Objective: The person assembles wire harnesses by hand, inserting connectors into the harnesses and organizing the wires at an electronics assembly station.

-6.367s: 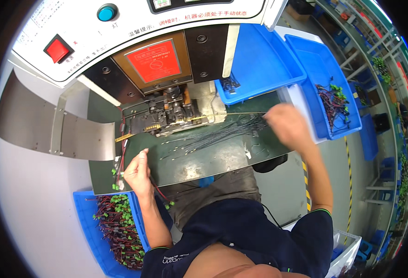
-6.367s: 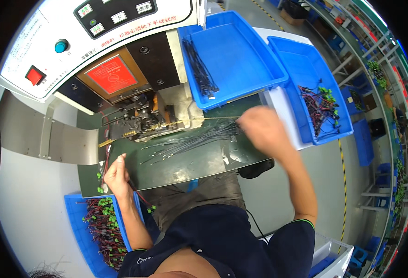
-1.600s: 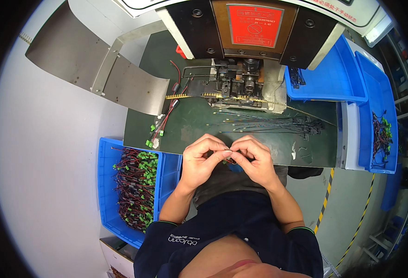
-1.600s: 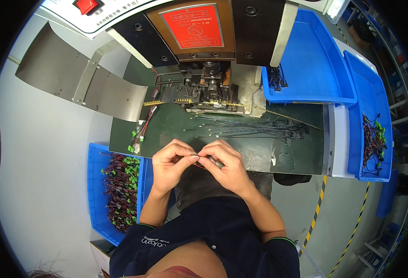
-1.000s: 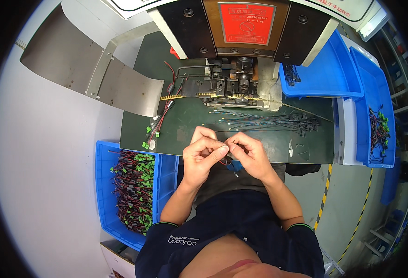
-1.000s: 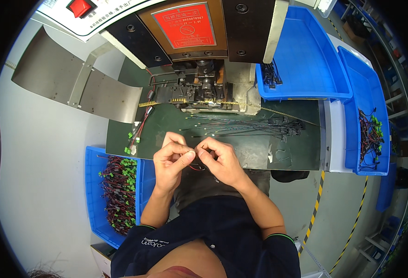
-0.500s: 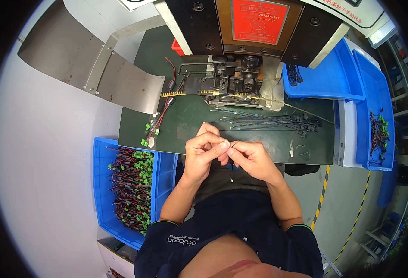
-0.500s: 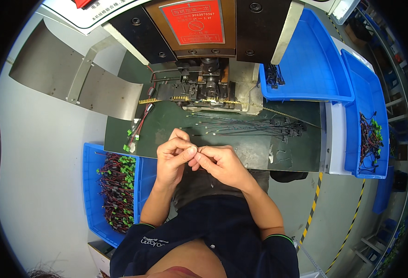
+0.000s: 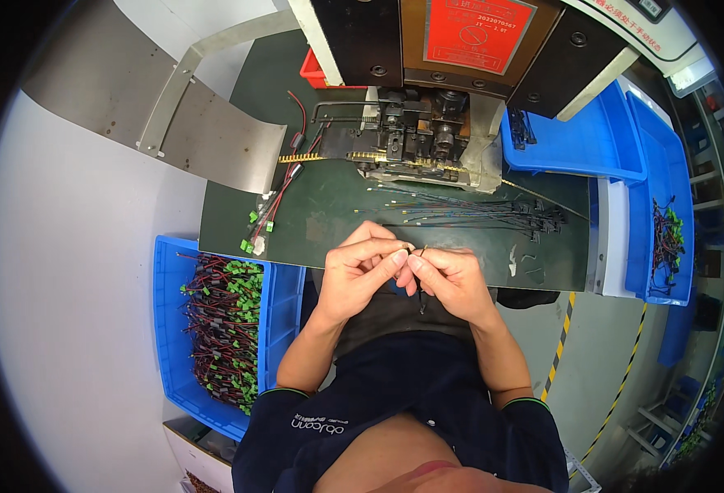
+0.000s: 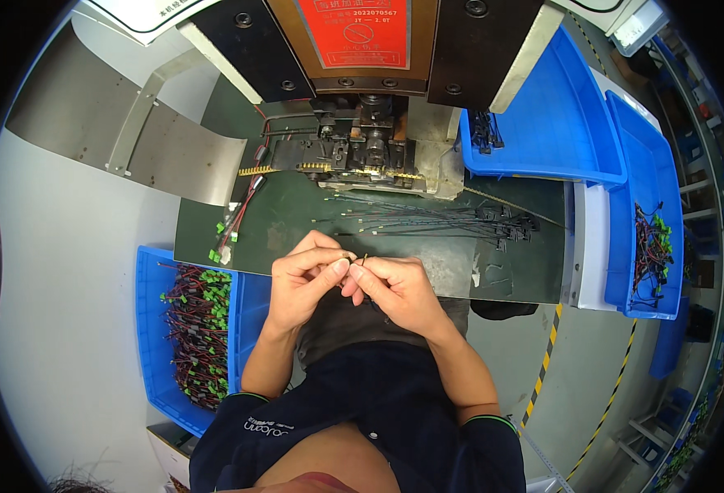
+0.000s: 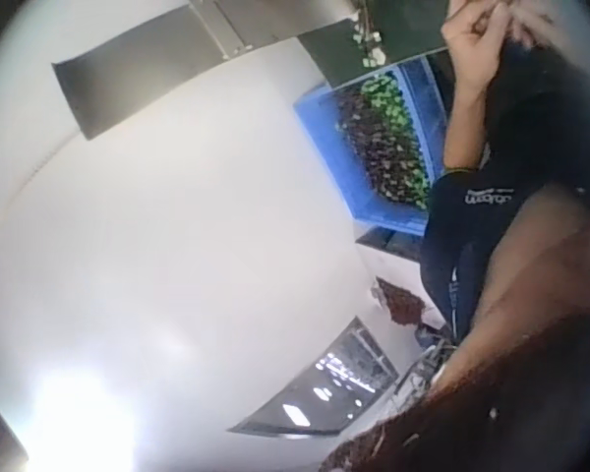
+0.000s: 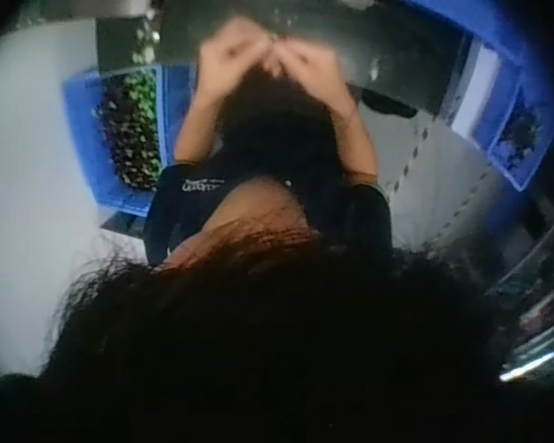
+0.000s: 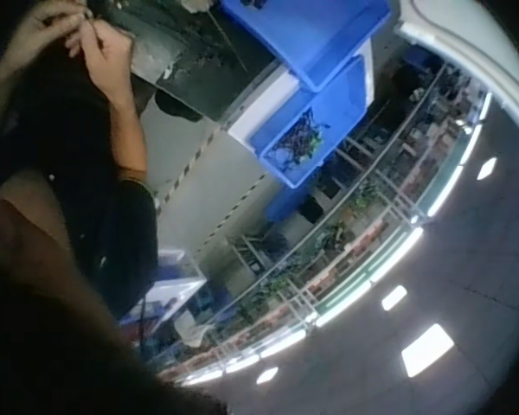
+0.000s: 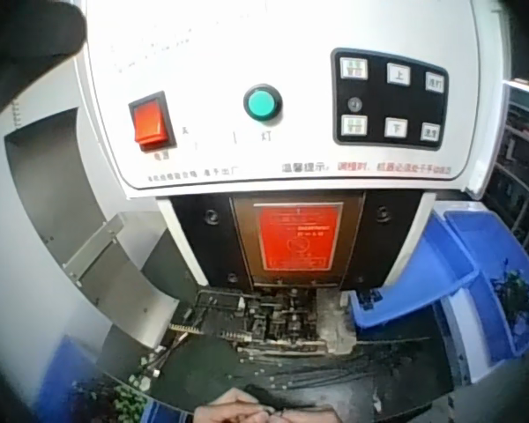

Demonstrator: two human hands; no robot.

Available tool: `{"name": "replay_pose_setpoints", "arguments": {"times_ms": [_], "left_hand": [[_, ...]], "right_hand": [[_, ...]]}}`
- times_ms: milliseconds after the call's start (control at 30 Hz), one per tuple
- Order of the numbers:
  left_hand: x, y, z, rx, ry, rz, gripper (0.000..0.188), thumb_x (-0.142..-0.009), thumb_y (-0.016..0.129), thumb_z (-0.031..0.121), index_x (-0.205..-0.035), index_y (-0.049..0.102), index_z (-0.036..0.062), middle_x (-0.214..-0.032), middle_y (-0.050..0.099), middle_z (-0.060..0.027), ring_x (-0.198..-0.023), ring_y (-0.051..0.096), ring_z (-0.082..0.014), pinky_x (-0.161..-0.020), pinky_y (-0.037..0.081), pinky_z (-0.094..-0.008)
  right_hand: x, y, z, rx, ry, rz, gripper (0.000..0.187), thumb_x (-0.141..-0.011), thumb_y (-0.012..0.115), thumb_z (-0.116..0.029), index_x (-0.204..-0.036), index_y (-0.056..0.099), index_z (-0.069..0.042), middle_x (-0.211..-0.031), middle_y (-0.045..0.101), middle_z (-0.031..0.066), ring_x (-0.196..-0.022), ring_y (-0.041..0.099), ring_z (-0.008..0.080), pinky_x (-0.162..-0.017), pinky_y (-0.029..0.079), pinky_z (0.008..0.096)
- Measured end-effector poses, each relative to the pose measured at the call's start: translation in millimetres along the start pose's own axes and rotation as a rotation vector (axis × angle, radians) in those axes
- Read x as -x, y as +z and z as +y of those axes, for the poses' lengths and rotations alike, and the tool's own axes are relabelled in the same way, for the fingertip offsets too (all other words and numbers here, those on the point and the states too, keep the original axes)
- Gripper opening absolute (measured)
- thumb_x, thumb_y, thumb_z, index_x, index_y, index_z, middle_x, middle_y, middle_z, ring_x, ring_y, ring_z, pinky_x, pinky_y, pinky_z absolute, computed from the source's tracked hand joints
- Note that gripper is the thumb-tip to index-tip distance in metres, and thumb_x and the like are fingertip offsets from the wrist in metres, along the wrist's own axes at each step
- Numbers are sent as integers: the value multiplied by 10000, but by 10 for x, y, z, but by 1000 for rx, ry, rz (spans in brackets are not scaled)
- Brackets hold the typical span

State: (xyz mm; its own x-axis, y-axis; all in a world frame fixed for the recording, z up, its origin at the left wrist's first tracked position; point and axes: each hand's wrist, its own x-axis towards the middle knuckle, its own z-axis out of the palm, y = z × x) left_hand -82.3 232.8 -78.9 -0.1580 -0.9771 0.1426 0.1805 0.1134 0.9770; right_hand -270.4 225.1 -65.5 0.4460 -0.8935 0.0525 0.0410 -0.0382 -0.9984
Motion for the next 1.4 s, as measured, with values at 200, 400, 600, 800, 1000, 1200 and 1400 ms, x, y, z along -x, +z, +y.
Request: {"name": "replay_pose_setpoints", "arguments": {"times_ms": [200,400,600,800,1000,1200,1400], "left_hand": [[25,-53,-50,-54,8,6,143,-923,678,2,-1049,742,-21,-964,601,-47,-700,530,-50,-582,410,-198],[-7,14,82,-46,14,12,139,-920,676,-9,-1042,739,-32,-954,595,-54,-706,560,-54,-571,423,-199],[-17,12,32,16,-3,14,137,-919,676,-12,-1038,738,-37,-958,601,-61,-716,584,-63,-582,438,-187],[-1,9,-84,50,2,72,150,-924,666,-10,-1051,746,-16,-1003,627,-61,-737,582,-48,-613,449,-185],[-448,-515,-103,-1194,307,317,299,-927,629,86,-1213,640,-2,-1287,578,-193,-1239,532,-366,-1035,413,-452],[-573,-986,-302,-1426,196,359,363,-913,657,129,-1255,610,18,-1304,577,-176,-1218,535,-370,-1000,412,-463],[-248,-773,-321,-1287,316,357,147,-861,703,68,-1001,691,21,-1078,631,-120,-995,614,-307,-852,468,-396]], "right_hand": [[-1,42,-30,64,-24,28,203,-989,578,-65,-859,700,34,-755,710,87,-660,672,127,-586,520,265],[14,64,-18,60,-9,63,221,-989,576,-71,-843,706,32,-729,701,84,-656,668,124,-582,514,265],[6,64,-19,67,-5,80,228,-989,578,-73,-834,706,34,-733,705,81,-638,664,123,-575,514,263],[-28,91,6,62,9,132,248,-998,573,-86,-835,704,46,-736,706,77,-632,654,102,-581,518,250],[-75,15,79,-60,86,239,272,-1026,545,-133,-972,718,70,-733,697,53,-603,602,65,-558,483,223],[-265,-12,107,-195,133,314,274,-1024,550,-144,-971,716,67,-700,670,37,-573,542,31,-498,382,191],[-570,-132,248,-293,59,432,275,-1023,546,-153,-1027,704,71,-763,692,61,-553,534,43,-458,340,189]]}}
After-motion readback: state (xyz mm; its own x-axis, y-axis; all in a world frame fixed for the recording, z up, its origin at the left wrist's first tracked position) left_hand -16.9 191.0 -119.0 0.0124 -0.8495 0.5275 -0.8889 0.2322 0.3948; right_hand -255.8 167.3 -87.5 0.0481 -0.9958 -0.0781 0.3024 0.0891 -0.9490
